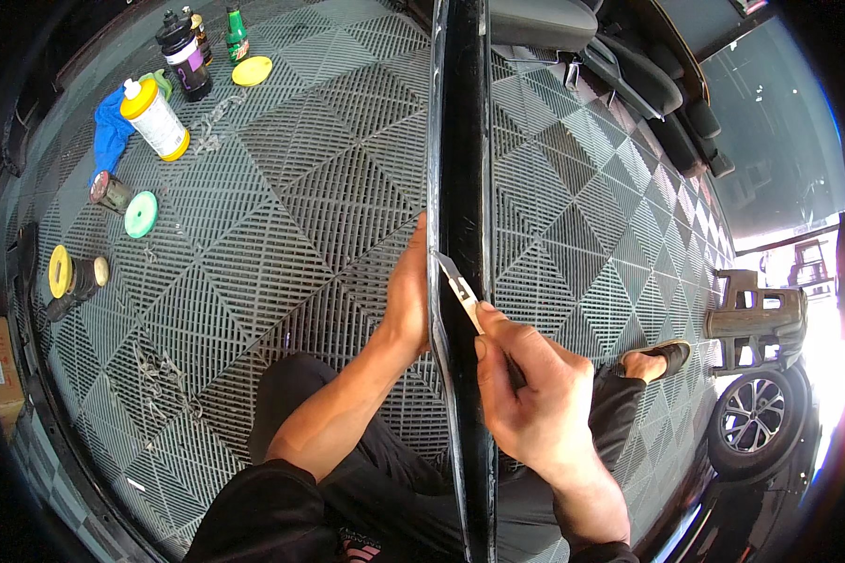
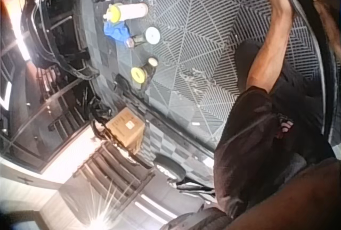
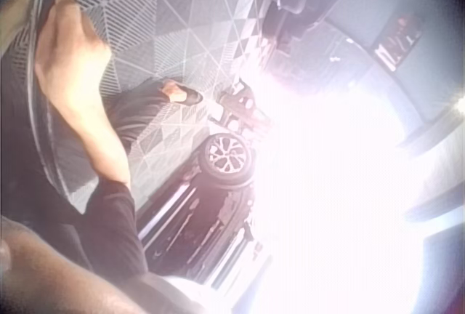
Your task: The person sits on the floor and uses a utility knife to trim excess material along the edge of a long black car part. They hold the part with one hand and carefully scrape and cut along its length with the other.
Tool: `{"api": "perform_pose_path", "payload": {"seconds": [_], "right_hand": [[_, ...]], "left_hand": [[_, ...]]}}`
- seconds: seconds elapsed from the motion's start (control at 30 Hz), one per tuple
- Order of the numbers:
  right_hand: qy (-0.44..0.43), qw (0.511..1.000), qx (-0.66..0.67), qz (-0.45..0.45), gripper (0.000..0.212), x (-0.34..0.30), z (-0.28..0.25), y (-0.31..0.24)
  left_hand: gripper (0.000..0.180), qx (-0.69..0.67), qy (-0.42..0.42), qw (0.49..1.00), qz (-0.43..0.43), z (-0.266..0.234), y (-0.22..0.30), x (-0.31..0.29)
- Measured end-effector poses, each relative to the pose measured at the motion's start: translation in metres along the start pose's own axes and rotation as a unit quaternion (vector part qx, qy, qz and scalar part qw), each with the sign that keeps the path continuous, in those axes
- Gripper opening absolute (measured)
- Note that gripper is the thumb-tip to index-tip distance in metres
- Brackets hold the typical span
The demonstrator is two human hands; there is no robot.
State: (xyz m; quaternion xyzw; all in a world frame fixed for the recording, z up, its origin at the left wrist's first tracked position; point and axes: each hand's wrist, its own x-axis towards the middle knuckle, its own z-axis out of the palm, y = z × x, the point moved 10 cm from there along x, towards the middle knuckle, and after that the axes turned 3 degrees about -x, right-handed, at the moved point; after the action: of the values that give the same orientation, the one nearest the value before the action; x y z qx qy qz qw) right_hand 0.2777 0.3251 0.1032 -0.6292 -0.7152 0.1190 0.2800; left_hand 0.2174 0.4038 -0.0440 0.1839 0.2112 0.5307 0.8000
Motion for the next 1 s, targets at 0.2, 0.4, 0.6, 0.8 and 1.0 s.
{"api": "perform_pose_path", "payload": {"seconds": [0.2,0.4,0.6,0.8,1.0], "right_hand": [[0.002,0.991,0.105,0.078,0.024,0.004,-0.006,0.012],[0.022,0.993,0.103,0.045,0.023,0.01,-0.003,0.008],[0.038,0.992,0.111,0.048,0.022,0.014,-0.006,0.007],[0.035,0.992,0.108,0.047,0.022,0.015,-0.002,0.011],[0.041,0.993,0.105,0.03,0.022,0.013,0.001,0.011]], "left_hand": [[0.048,0.083,0.049,0.995,0.03,0.001,0.011,-0.005],[0.046,0.059,0.057,0.996,0.033,-0.003,0.01,-0.003],[0.041,0.086,0.03,0.995,0.037,-0.001,0.011,-0.003],[0.039,0.026,0.036,0.999,0.007,-0.004,0.005,-0.001],[0.04,0.089,0.029,0.995,0.04,-0.003,0.01,-0.002]]}}
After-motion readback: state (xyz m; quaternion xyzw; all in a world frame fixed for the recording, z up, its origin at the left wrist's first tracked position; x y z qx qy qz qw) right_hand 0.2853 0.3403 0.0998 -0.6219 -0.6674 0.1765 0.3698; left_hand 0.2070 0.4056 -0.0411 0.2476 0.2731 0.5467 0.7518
